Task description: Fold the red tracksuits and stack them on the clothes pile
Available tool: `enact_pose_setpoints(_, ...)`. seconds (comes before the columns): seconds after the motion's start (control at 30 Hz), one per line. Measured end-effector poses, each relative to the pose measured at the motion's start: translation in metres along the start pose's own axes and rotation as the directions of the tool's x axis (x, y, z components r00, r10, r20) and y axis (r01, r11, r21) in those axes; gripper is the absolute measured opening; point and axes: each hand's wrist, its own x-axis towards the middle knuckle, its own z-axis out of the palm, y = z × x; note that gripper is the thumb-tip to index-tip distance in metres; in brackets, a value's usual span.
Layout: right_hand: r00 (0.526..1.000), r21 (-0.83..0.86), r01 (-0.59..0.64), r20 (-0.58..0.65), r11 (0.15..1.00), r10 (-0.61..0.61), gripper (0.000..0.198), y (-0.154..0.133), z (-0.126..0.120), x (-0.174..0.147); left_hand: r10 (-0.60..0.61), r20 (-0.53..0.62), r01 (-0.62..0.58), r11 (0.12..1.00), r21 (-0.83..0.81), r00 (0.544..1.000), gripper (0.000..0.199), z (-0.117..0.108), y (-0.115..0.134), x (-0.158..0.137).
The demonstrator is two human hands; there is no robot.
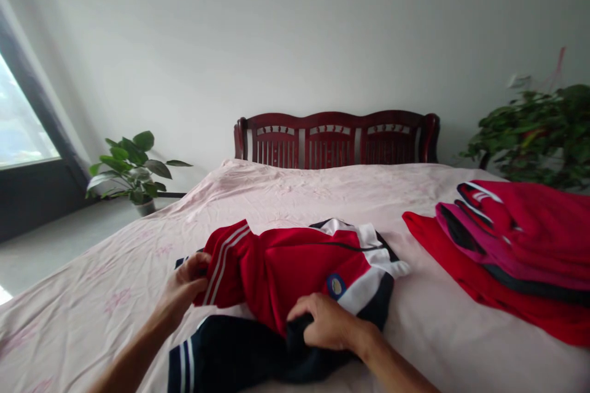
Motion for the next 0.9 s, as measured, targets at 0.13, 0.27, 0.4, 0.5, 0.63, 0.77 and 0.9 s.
enact_pose_setpoints(0.13, 0.976, -0.138, 0.071, 0.214, 0.988, -0.04, 0.05, -0.011, -0.006, -0.024, -0.019, -0.051, 0.022, 0.999, 0.046, 0.998, 0.01, -0.05, -0.019, -0.003)
enact_pose_setpoints(0.27, 0.935, 0.012, 0.04, 0.353, 0.999, -0.042, 0.045, -0.02, -0.023, -0.02, -0.096, -0.188, 0.14, 0.96, 0.241, 0.978, 0.012, -0.072, -0.027, 0.023)
enact_pose_setpoints(0.4, 0.935, 0.119, 0.029, 0.348, 0.993, -0.069, 0.037, -0.024, -0.023, -0.009, 0.012, -0.13, 0.07, 0.794, 0.604, 0.991, 0.038, -0.057, -0.028, 0.054)
enact_pose_setpoints(0.5, 0.93, 0.103, 0.001, 0.366, 0.995, -0.039, 0.033, -0.024, -0.011, -0.009, 0.058, -0.182, 0.085, 0.72, 0.688, 0.982, 0.043, -0.044, -0.029, 0.073)
enact_pose_setpoints(0.63, 0.948, 0.207, -0.063, 0.319, 0.976, -0.006, 0.03, -0.017, 0.003, -0.014, 0.015, -0.191, 0.126, 0.702, 0.701, 0.981, 0.018, -0.036, -0.021, 0.091)
enact_pose_setpoints(0.77, 0.994, 0.384, -0.088, -0.024, 0.919, 0.105, 0.029, -0.002, -0.003, -0.006, 0.068, -0.147, 0.038, 0.785, 0.618, 0.987, 0.014, -0.012, 0.012, 0.102)
enact_pose_setpoints(0.9, 0.833, 0.409, 0.04, -0.518, 0.912, 0.196, 0.067, 0.002, -0.03, 0.018, 0.171, -0.024, -0.141, 0.878, 0.457, 0.985, 0.027, 0.051, 0.053, 0.084)
